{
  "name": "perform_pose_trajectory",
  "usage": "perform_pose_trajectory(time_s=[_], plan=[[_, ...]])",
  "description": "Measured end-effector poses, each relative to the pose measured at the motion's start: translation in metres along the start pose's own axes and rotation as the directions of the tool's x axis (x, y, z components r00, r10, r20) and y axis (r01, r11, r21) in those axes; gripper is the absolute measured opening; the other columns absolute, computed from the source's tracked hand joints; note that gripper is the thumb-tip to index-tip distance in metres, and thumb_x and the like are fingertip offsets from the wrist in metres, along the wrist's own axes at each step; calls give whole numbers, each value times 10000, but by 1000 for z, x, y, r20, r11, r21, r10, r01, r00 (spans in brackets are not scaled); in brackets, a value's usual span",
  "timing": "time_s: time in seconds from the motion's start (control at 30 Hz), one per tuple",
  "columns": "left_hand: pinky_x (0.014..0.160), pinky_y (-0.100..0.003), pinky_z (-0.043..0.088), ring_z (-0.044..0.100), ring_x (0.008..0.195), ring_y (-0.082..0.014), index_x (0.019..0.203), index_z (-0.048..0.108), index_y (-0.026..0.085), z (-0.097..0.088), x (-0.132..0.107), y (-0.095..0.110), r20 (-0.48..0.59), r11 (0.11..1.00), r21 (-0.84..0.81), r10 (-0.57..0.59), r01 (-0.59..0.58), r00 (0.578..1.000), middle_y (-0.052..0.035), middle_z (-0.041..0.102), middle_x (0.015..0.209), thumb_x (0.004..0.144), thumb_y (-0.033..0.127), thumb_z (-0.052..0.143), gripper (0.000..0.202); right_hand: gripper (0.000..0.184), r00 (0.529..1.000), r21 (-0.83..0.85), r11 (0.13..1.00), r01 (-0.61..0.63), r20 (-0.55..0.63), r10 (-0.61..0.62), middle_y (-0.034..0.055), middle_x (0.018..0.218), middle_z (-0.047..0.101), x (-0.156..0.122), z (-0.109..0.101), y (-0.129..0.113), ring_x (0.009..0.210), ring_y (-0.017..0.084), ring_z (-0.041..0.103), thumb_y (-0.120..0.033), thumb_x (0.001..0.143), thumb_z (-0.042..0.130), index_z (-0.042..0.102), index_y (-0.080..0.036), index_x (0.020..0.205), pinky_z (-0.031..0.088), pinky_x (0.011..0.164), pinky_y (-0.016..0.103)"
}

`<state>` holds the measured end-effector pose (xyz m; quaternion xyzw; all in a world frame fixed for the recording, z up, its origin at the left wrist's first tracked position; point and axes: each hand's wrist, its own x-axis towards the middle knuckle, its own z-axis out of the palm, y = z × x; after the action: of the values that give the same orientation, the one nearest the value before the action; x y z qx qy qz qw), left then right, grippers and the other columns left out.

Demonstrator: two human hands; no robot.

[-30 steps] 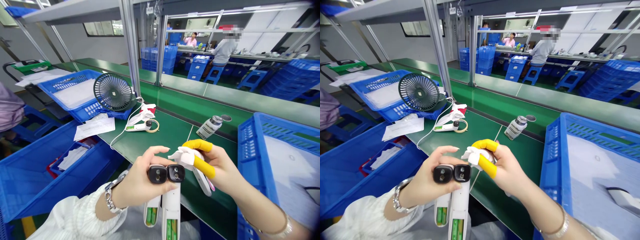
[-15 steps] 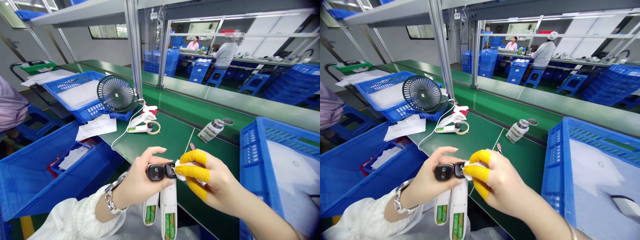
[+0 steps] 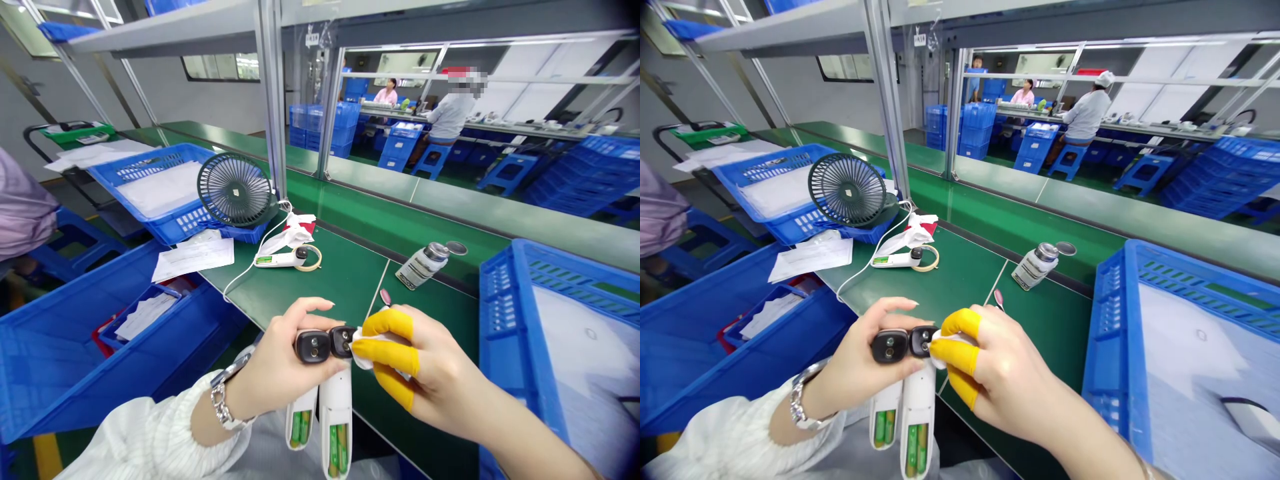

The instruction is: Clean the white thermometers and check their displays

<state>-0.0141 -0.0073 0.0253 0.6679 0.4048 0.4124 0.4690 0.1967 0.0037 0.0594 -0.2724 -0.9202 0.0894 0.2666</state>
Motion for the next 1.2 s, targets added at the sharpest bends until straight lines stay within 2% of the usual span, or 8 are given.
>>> perform_pose_trajectory(time_s=[0.57, 0.7, 0.77, 0.83, 0.9, 1.0, 1.1, 1.2], plan=[[848, -264, 504, 655, 947, -154, 1087, 426, 263, 4, 7, 1, 27, 999, -31, -18, 19, 999, -4, 698, 1052, 689, 230, 726, 499, 245, 999, -38, 999, -4, -36, 3, 48, 921, 588, 1, -1, 3, 751, 144, 529, -50, 777, 521, 603, -212, 941, 449, 711, 342], [862, -264, 496, 653, 952, -155, 1082, 450, 266, 2, 8, 1, 4, 999, -24, -41, 41, 999, 0, 700, 1046, 689, 243, 727, 481, 252, 992, -119, 993, -8, -127, -8, 63, 929, 591, -1, -3, 17, 794, 163, 568, -70, 780, 528, 607, -210, 974, 480, 699, 325], [865, -259, 492, 653, 953, -156, 1081, 474, 267, 0, 8, 1, 5, 998, -23, -65, 65, 998, 2, 699, 1047, 682, 253, 732, 475, 225, 976, -226, 972, -71, -218, 21, 68, 924, 599, -3, -6, 35, 802, 173, 583, -93, 784, 536, 626, -210, 953, 491, 679, 313], [862, -259, 491, 649, 960, -165, 1062, 522, 260, -1, 9, -1, 24, 996, -23, -88, 88, 996, -5, 695, 1056, 681, 264, 731, 434, 206, 937, -356, 910, -214, -337, 88, 68, 938, 610, -7, -13, 62, 818, 185, 592, -121, 790, 534, 649, -217, 931, 497, 700, 322], [848, -270, 491, 645, 957, -181, 1019, 585, 244, -1, 12, -7, 50, 994, -12, -106, 107, 993, -17, 692, 1052, 684, 277, 723, 364, 197, 864, -435, 801, -412, -466, 192, 72, 948, 619, -14, -22, 94, 837, 209, 596, -175, 797, 526, 672, -216, 922, 498, 716, 340], [823, -293, 484, 640, 914, -200, 964, 644, 212, 5, 20, -26, 73, 986, -20, -164, 166, 984, -33, 696, 999, 660, 246, 728, 318, 293, 743, -444, 614, -653, -535, 404, 116, 1032, 599, -29, -37, 140, 923, 253, 573, -250, 812, 486, 672, -162, 1021, 480, 796, 371], [747, -287, 490, 628, 820, -189, 908, 656, 171, 14, 30, -53, 57, 935, -150, -317, 322, 947, -35, 690, 887, 613, 184, 743, 307, 347, 660, -452, 482, -751, -544, 518, 143, 1064, 585, -45, -50, 168, 943, 274, 563, -264, 822, 451, 665, -129, 1060, 468, 813, 386], [685, -276, 498, 607, 743, -159, 935, 622, 157, 22, 37, -78, 46, 758, -491, -470, 429, 882, -26, 666, 852, 604, 198, 762, 362, 347, 640, -478, 428, -767, -532, 555, 149, 1034, 594, -54, -53, 179, 908, 270, 571, -267, 834, 434, 678, -129, 1040, 471, 772, 381]])
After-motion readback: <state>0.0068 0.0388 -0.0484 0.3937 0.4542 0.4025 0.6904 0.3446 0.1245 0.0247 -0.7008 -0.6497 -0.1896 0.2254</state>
